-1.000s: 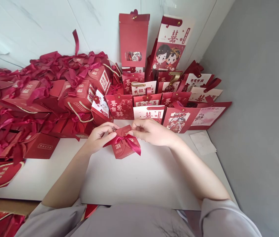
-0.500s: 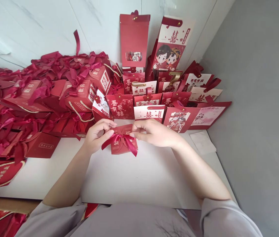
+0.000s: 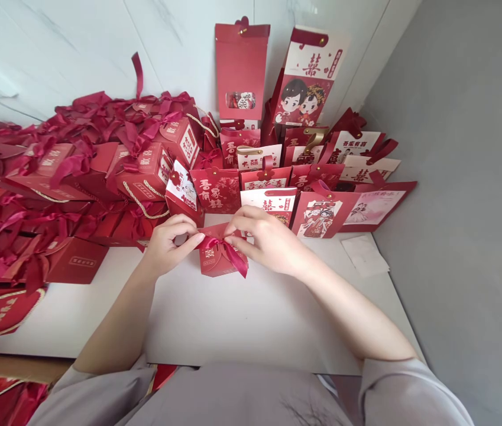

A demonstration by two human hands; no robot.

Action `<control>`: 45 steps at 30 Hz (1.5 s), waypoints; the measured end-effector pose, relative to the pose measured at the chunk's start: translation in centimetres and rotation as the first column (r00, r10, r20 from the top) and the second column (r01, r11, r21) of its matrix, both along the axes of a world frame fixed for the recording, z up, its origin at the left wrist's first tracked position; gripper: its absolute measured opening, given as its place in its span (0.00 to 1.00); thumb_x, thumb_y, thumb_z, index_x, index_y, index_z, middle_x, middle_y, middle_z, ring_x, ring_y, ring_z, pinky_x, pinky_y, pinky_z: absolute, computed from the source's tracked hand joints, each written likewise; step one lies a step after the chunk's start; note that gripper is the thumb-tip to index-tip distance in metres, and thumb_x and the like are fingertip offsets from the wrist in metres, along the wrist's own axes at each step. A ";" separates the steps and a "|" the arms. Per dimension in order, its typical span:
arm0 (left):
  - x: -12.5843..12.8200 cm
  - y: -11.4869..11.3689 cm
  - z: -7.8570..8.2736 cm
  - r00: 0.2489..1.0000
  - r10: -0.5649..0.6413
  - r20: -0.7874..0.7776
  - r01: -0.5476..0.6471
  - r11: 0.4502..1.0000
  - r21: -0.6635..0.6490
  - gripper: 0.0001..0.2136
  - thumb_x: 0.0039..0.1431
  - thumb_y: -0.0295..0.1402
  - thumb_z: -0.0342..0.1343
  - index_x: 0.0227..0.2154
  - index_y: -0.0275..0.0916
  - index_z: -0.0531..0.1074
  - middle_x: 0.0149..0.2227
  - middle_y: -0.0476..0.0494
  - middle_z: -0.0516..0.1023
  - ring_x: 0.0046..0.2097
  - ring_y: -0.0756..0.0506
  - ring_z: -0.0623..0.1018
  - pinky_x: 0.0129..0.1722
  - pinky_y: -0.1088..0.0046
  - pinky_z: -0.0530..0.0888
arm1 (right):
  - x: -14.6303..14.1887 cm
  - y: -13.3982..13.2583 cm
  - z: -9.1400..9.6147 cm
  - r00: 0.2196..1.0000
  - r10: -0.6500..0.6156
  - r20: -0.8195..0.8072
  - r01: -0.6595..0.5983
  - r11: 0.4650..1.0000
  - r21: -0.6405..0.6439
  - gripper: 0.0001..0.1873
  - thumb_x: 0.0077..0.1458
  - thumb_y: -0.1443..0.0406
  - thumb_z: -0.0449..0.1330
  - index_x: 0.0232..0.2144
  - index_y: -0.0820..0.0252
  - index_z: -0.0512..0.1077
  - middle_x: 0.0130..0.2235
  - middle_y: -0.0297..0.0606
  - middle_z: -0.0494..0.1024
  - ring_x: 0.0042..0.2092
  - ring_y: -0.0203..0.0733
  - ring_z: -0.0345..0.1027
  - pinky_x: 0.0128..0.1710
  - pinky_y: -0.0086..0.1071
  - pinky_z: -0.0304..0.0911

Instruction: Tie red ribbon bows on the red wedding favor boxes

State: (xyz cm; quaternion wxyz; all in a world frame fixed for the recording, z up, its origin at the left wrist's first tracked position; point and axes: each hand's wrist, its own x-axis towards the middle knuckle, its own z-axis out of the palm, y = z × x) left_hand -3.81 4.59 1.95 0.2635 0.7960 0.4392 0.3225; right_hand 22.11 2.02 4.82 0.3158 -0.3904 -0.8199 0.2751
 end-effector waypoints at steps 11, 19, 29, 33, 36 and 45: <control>0.6 0.1 -0.4 0.992 -0.118 0.054 0.121 0.991 -0.058 0.05 0.60 0.27 0.57 0.38 0.41 0.75 0.47 0.42 0.74 0.52 0.42 0.75 0.55 0.62 0.71 | -1.3 -0.1 -1.2 0.994 0.010 0.112 -0.018 0.997 0.072 0.04 0.65 0.67 0.58 0.39 0.58 0.73 0.47 0.46 0.75 0.50 0.51 0.69 0.51 0.46 0.67; 0.6 0.2 -0.6 0.987 -0.144 0.066 0.151 0.982 -0.116 0.07 0.58 0.23 0.53 0.35 0.40 0.71 0.50 0.41 0.73 0.54 0.42 0.74 0.58 0.61 0.69 | -3.0 0.1 -3.2 0.997 -0.009 0.076 -0.007 0.979 0.202 0.04 0.66 0.67 0.57 0.39 0.57 0.72 0.44 0.44 0.79 0.49 0.50 0.71 0.51 0.45 0.64; 0.4 0.0 -0.4 0.984 -0.164 0.073 0.176 0.960 -0.219 0.04 0.60 0.27 0.50 0.30 0.39 0.68 0.53 0.41 0.71 0.56 0.41 0.73 0.58 0.62 0.67 | -2.6 0.3 -3.2 0.975 -0.149 -0.167 0.137 0.987 -0.081 0.04 0.59 0.69 0.56 0.38 0.55 0.66 0.34 0.35 0.78 0.36 0.43 0.73 0.38 0.35 0.65; 0.6 -0.1 -0.2 0.984 -0.161 0.074 0.175 0.955 -0.241 0.09 0.64 0.34 0.53 0.28 0.39 0.70 0.52 0.41 0.72 0.56 0.41 0.73 0.58 0.63 0.67 | -2.4 0.6 -3.2 0.961 -0.186 -0.203 0.141 0.965 -0.219 0.04 0.62 0.66 0.57 0.38 0.56 0.72 0.32 0.34 0.80 0.36 0.43 0.75 0.38 0.34 0.66; 0.9 -0.1 -0.1 0.989 -0.139 0.054 0.148 0.958 -0.245 0.12 0.63 0.38 0.56 0.26 0.39 0.69 0.52 0.42 0.72 0.56 0.40 0.73 0.57 0.64 0.67 | -2.2 0.8 -3.3 0.956 -0.191 -0.222 0.123 0.950 -0.286 0.07 0.64 0.63 0.57 0.35 0.57 0.73 0.32 0.34 0.81 0.34 0.42 0.75 0.36 0.34 0.67; 1.1 0.0 -0.7 0.995 -0.099 0.029 0.103 0.971 -0.215 0.17 0.62 0.35 0.56 0.20 0.39 0.58 0.49 0.43 0.75 0.50 0.42 0.76 0.47 0.66 0.71 | -1.0 0.2 -1.0 0.992 0.120 0.027 -0.116 0.987 -0.111 0.07 0.64 0.68 0.55 0.36 0.56 0.73 0.33 0.37 0.80 0.36 0.44 0.75 0.38 0.36 0.66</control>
